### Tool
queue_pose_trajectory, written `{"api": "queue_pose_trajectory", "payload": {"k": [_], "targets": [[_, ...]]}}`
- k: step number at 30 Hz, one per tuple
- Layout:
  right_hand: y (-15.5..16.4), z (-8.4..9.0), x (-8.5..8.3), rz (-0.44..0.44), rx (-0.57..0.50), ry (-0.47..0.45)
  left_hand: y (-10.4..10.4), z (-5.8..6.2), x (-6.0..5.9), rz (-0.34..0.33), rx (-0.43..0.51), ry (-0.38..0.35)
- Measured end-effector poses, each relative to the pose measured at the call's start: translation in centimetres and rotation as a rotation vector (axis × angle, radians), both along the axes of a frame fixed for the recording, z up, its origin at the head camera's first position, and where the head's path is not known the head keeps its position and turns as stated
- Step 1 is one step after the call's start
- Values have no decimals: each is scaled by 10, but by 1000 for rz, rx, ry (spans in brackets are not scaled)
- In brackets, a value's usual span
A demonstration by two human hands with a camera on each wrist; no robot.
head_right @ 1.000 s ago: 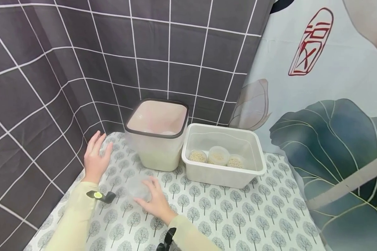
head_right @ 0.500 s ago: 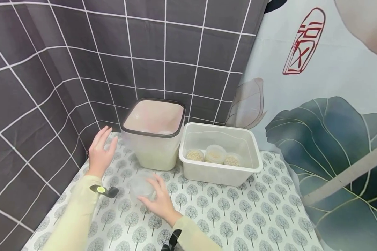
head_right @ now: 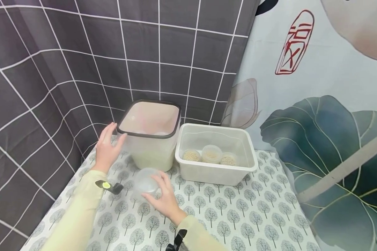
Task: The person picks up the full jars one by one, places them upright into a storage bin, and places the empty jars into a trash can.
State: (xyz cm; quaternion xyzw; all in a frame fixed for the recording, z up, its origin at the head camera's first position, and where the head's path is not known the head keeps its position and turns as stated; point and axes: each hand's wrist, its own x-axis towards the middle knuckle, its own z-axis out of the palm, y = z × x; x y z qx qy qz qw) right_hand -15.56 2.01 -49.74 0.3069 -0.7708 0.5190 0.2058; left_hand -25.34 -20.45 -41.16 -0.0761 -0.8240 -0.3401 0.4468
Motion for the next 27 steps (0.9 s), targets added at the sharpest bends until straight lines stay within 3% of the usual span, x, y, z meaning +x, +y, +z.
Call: {"api": "queue_pose_trajectory", "payload": {"k": [7, 16, 27], "targets": [[8, 37, 11, -23, -18, 54, 6, 3, -5, -29, -3, -2], [18, 43, 8, -46, -30, 104, 10, 3, -6, 3, 5, -103], [28, 52, 3, -38, -56, 180, 13, -6, -10, 2, 113, -45]]}}
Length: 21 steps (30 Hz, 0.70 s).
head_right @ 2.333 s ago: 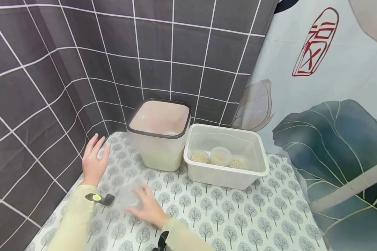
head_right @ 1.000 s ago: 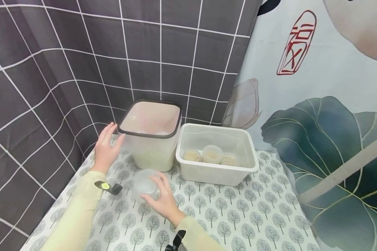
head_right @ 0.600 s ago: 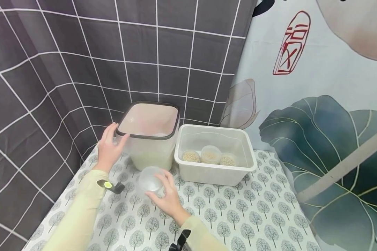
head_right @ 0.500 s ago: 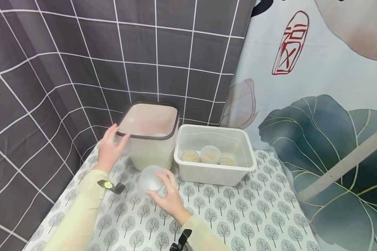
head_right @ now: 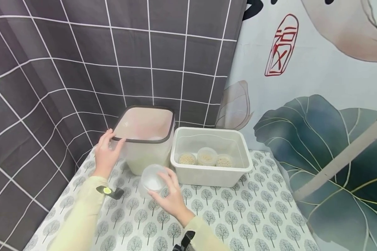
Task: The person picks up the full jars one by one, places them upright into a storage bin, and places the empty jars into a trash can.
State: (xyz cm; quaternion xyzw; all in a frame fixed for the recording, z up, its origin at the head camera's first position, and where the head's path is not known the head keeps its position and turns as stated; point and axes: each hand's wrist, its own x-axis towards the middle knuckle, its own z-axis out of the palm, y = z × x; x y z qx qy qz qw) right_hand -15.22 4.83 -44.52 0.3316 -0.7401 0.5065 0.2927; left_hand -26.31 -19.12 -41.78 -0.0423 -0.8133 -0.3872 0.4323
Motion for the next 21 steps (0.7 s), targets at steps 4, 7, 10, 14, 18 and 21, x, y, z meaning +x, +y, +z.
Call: {"api": "queue_pose_trajectory", "payload": {"k": [4, 7, 10, 14, 18, 21], "targets": [[4, 8, -1, -7, 11, 12, -1, 0, 1, -3, 5, 5], [7, 12, -1, -13, 18, 14, -2, 0, 1, -5, -7, 13], [9, 15, -2, -18, 20, 17, -4, 1, 1, -5, -20, 25], [11, 20, -4, -19, 13, 38, -7, 3, 2, 1, -45, 31], [13, 25, -7, -9, -2, 69, -8, 4, 2, 8, -67, 26], [14, 30, -10, 4, -13, 74, -9, 5, 2, 7, -70, 33]]}}
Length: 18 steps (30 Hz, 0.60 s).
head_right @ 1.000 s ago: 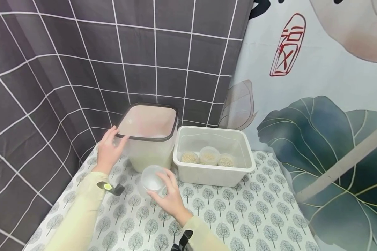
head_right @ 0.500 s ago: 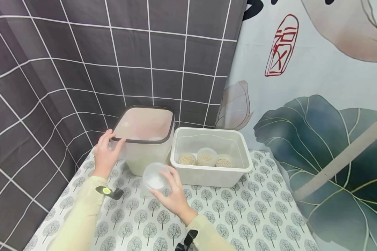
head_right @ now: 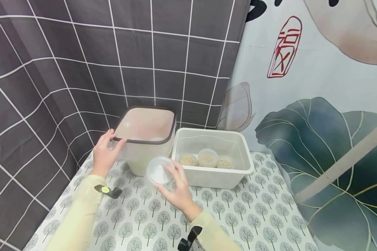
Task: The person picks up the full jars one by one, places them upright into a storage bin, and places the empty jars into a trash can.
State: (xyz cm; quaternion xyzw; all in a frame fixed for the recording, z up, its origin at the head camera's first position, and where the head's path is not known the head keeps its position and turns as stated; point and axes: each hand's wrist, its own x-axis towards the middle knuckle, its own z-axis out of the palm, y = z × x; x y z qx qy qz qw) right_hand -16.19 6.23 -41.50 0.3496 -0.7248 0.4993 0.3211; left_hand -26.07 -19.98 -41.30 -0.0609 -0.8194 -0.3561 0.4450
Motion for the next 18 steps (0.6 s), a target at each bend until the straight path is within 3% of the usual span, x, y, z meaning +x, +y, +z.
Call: {"api": "queue_pose_trajectory", "payload": {"k": [12, 18], "targets": [[3, 18, -11, -6, -12, 82, -2, 0, 1, 6, 9, -15], [6, 30, -17, -5, -26, 79, -2, 1, 1, 6, 8, -5]]}}
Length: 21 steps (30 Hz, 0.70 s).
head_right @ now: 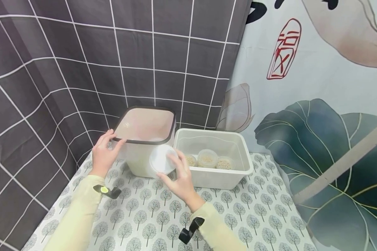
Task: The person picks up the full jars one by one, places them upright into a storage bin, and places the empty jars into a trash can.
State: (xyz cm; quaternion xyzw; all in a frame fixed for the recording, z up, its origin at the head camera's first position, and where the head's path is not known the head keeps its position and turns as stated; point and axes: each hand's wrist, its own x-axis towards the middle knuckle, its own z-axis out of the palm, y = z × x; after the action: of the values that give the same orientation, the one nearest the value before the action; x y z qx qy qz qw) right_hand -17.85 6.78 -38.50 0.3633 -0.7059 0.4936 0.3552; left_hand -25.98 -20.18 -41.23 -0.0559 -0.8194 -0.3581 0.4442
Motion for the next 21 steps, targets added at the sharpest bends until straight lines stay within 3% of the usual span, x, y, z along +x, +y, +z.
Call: {"api": "queue_pose_trajectory", "payload": {"k": [21], "targets": [[-4, 44, -16, -30, -25, 83, 1, -1, -2, -12, 14, 28]]}}
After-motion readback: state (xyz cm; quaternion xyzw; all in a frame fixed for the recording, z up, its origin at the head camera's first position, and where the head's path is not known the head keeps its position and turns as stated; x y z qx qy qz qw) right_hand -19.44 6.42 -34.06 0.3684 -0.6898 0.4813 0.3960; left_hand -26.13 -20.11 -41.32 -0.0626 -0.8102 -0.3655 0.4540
